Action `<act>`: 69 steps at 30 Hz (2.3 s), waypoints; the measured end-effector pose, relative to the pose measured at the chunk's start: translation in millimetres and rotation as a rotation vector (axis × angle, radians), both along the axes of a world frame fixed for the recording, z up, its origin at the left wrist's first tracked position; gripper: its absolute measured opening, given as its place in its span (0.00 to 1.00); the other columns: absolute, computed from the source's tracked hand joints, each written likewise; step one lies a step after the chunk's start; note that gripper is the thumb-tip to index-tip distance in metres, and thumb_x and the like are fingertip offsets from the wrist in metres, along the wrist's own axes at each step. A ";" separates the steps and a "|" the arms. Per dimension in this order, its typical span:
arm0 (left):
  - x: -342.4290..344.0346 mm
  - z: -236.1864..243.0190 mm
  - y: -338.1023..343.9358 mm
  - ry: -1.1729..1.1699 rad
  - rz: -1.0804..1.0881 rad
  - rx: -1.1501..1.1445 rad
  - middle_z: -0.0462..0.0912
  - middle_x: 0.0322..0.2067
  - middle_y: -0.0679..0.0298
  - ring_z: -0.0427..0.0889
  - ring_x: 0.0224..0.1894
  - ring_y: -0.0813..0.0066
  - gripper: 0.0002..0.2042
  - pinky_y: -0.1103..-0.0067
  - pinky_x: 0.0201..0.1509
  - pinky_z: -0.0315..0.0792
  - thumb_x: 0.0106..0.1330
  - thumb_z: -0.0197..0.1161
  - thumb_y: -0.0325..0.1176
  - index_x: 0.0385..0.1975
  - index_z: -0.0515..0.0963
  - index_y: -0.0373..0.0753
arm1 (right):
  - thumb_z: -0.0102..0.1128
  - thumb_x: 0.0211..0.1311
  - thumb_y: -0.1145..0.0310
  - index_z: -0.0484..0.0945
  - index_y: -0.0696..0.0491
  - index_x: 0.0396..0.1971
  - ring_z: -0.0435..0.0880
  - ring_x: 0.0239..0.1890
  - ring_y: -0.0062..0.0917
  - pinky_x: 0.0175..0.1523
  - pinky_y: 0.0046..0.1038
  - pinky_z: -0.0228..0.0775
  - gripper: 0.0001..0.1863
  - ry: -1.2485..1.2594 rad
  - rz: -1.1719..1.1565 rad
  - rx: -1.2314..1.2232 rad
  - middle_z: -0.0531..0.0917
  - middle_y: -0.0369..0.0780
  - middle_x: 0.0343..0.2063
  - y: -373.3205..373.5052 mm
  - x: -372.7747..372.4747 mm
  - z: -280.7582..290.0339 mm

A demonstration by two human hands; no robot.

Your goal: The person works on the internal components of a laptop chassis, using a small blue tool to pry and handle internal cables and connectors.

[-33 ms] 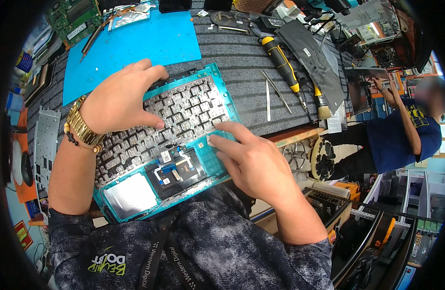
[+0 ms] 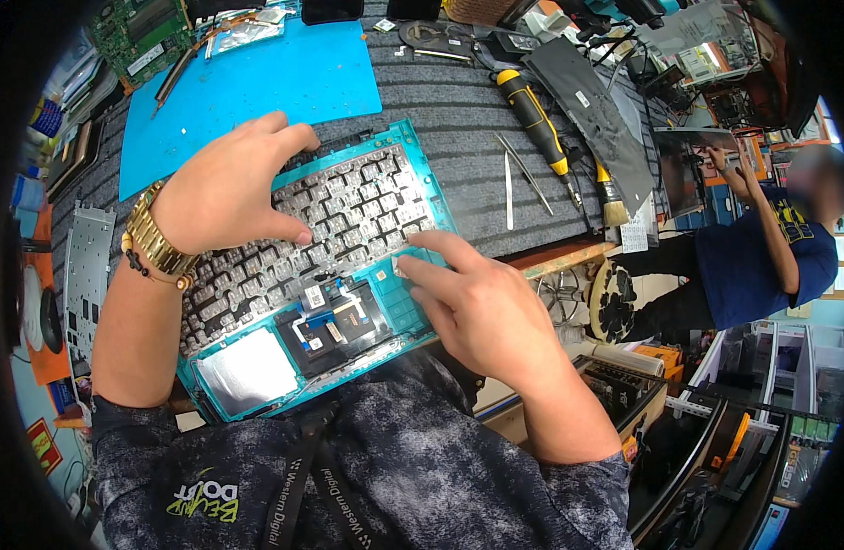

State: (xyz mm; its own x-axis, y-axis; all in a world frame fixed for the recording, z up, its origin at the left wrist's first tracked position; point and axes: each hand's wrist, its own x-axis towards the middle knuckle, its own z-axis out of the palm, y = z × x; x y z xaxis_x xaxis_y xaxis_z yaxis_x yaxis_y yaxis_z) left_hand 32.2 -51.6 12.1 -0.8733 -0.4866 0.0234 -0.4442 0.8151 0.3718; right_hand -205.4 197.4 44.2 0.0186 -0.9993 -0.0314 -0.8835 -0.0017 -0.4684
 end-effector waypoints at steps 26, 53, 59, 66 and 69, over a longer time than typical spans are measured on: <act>0.3 2.0 1.0 0.017 -0.019 -0.012 0.92 0.57 0.46 0.92 0.66 0.41 0.45 0.53 0.70 0.89 0.54 1.00 0.49 0.70 0.86 0.35 | 0.77 0.79 0.79 0.94 0.53 0.67 0.98 0.59 0.50 0.64 0.42 0.91 0.21 -0.148 0.003 -0.103 0.95 0.46 0.65 -3.2 -14.5 4.1; -0.6 -7.7 -0.8 0.034 -0.020 -0.068 0.91 0.57 0.50 0.93 0.63 0.43 0.42 0.53 0.67 0.90 0.54 1.00 0.51 0.64 0.87 0.37 | 0.80 0.79 0.74 0.95 0.49 0.63 0.98 0.45 0.47 0.49 0.48 0.90 0.17 0.090 0.158 -0.057 0.93 0.42 0.58 -47.5 27.1 -1.4; -1.6 -5.0 -0.1 0.018 -0.006 -0.041 0.91 0.57 0.50 0.93 0.64 0.43 0.42 0.54 0.67 0.90 0.54 1.00 0.51 0.65 0.87 0.36 | 0.80 0.78 0.75 0.95 0.50 0.63 0.99 0.47 0.49 0.50 0.48 0.91 0.17 0.082 0.170 -0.059 0.94 0.42 0.62 -48.9 28.0 -2.5; -3.2 -4.5 0.4 0.010 -0.005 -0.044 0.92 0.58 0.49 0.93 0.64 0.43 0.43 0.54 0.68 0.90 0.53 1.00 0.51 0.66 0.87 0.36 | 0.79 0.77 0.75 0.95 0.51 0.61 0.99 0.49 0.49 0.51 0.48 0.92 0.16 0.072 0.141 -0.080 0.94 0.43 0.60 -46.3 31.7 -6.0; -3.3 -5.1 0.9 0.035 -0.019 -0.063 0.92 0.57 0.48 0.93 0.64 0.43 0.43 0.54 0.68 0.90 0.52 1.00 0.50 0.66 0.88 0.36 | 0.77 0.75 0.74 0.93 0.53 0.60 0.97 0.50 0.48 0.51 0.50 0.92 0.16 0.080 0.132 -0.104 0.93 0.43 0.58 -45.1 35.0 -9.9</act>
